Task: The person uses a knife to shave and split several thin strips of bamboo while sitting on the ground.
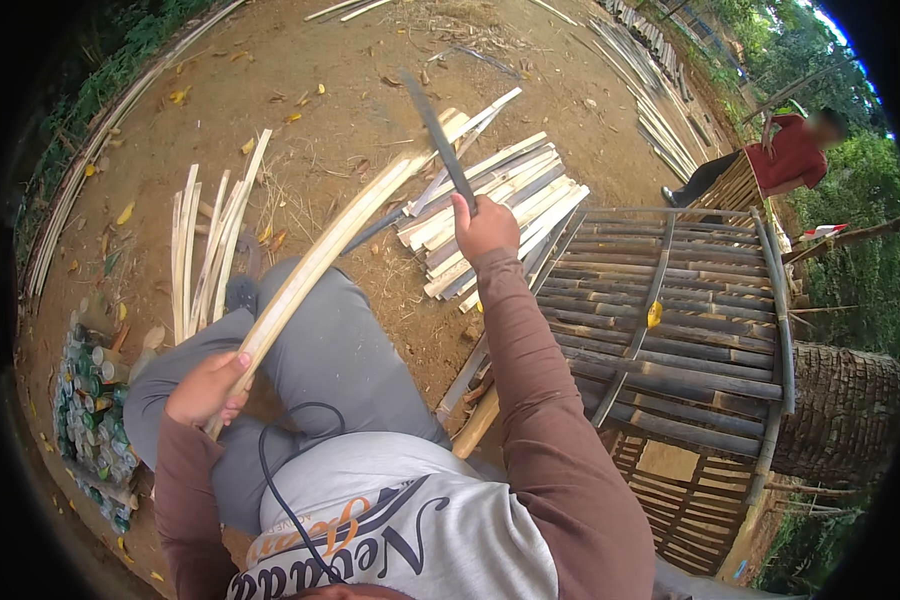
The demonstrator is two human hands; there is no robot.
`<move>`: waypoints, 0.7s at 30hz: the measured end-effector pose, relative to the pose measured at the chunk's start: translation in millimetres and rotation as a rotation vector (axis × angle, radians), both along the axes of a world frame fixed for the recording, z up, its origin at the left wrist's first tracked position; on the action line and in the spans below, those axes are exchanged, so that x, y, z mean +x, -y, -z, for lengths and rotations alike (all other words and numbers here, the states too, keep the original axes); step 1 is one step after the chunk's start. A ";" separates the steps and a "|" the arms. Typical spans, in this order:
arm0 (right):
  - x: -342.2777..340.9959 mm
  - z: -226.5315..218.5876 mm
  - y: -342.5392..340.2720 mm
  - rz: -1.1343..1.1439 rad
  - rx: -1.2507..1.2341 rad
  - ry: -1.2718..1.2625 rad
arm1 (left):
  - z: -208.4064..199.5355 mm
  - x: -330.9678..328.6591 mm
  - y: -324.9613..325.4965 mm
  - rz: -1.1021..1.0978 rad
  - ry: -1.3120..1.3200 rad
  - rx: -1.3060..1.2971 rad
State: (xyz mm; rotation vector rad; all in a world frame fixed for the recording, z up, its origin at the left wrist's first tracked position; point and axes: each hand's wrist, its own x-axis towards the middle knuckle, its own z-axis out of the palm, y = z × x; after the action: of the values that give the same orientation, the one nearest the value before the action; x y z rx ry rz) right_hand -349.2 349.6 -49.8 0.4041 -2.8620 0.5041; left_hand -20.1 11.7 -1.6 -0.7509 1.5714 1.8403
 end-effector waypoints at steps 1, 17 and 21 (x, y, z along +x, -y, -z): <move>4.8 2.3 -10.4 -0.030 -0.009 0.020 | 0.1 0.8 -2.0 0.044 0.002 0.023; 20.4 12.9 -47.8 -0.237 -0.089 0.017 | 1.6 8.7 -7.7 0.084 0.051 0.052; -8.3 10.7 -49.1 -0.068 -0.211 -0.001 | -7.5 2.2 -12.3 0.108 0.043 0.023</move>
State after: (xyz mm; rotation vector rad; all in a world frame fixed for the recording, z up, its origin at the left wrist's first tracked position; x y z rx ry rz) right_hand -357.4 398.8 -60.6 0.4649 -2.7643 0.8088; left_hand -17.9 24.0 5.9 -0.6776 1.5307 1.7497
